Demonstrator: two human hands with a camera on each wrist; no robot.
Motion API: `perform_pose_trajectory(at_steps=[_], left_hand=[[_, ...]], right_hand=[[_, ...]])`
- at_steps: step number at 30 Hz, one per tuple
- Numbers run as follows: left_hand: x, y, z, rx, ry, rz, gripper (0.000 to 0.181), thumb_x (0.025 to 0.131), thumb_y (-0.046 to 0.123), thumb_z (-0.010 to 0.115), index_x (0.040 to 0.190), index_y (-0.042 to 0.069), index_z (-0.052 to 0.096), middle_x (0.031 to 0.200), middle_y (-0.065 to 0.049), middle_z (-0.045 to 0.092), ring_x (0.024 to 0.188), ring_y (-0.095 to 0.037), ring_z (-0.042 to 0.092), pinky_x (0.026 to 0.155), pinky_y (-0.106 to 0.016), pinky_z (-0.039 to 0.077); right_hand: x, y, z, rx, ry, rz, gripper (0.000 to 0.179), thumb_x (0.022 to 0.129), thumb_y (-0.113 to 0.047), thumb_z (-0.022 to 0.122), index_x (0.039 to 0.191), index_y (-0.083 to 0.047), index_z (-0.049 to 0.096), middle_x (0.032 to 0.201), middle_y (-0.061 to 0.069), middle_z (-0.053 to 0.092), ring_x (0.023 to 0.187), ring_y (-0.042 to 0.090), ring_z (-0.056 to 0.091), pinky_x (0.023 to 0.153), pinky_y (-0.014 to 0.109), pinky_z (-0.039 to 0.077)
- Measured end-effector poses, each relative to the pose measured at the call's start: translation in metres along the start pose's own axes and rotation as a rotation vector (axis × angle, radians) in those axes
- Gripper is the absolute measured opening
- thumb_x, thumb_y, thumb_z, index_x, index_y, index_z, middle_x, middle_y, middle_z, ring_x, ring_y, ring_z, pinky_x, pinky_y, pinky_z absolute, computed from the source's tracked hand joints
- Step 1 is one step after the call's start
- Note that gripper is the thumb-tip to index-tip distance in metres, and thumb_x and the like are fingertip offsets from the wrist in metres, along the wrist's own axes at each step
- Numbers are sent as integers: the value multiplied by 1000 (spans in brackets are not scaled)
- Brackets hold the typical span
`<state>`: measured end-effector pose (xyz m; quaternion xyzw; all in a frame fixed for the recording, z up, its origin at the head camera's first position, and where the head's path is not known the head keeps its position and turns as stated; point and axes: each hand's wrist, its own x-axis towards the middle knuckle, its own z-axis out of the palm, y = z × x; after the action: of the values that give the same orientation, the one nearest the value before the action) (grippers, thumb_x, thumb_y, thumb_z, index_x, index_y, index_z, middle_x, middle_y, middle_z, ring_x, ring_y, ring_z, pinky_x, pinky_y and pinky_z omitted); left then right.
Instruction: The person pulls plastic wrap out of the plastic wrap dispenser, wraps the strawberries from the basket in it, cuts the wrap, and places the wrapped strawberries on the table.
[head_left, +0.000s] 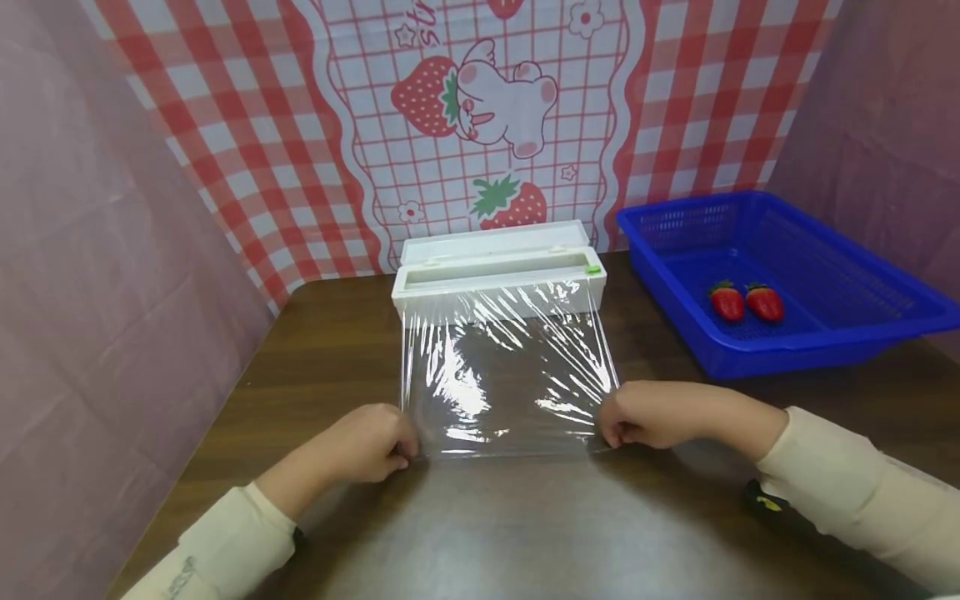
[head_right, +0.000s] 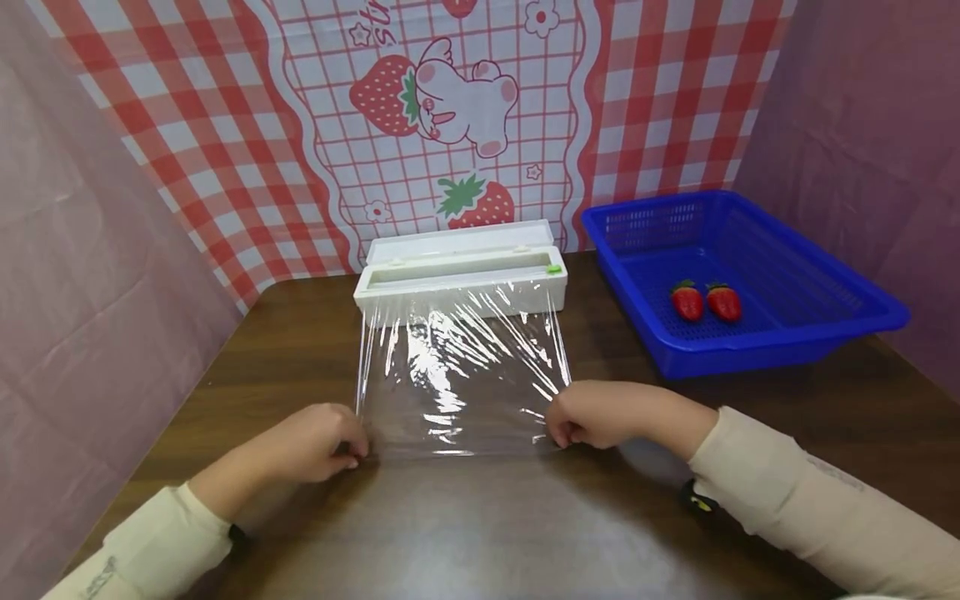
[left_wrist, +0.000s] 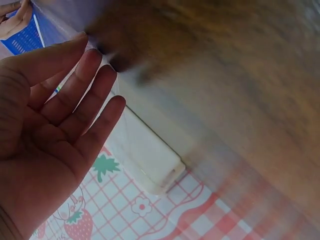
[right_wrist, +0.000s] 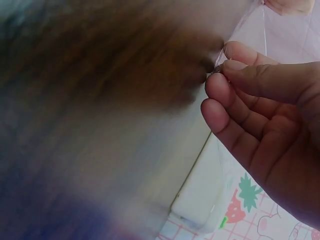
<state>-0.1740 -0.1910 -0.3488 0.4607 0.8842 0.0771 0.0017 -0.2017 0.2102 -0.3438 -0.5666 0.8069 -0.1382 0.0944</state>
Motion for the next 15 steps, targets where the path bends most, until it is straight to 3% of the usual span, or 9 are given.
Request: perform_pose_trajectory(at_steps=[8,15], left_hand=[[0,1,-4,-6,-58,-20,11,72,6,81,76,13,73,75,8,65,73,-8,59,71,-27,53],[1,3,-6,-23,-73,-36,10,74,14,81,80,12,72,79,8,62,77,-9,58,73,-28,53]], right_hand=[[-5,-3,-1,-28,-30,98,27,68,2,77,81,-16,63,72,-14,51,66,-2,46,60,19,44],[-6,-6,-4,-36,-28,101,24,71,-2,79,83,-15,63,74,-13,52,65,-2,46,61,20,45]])
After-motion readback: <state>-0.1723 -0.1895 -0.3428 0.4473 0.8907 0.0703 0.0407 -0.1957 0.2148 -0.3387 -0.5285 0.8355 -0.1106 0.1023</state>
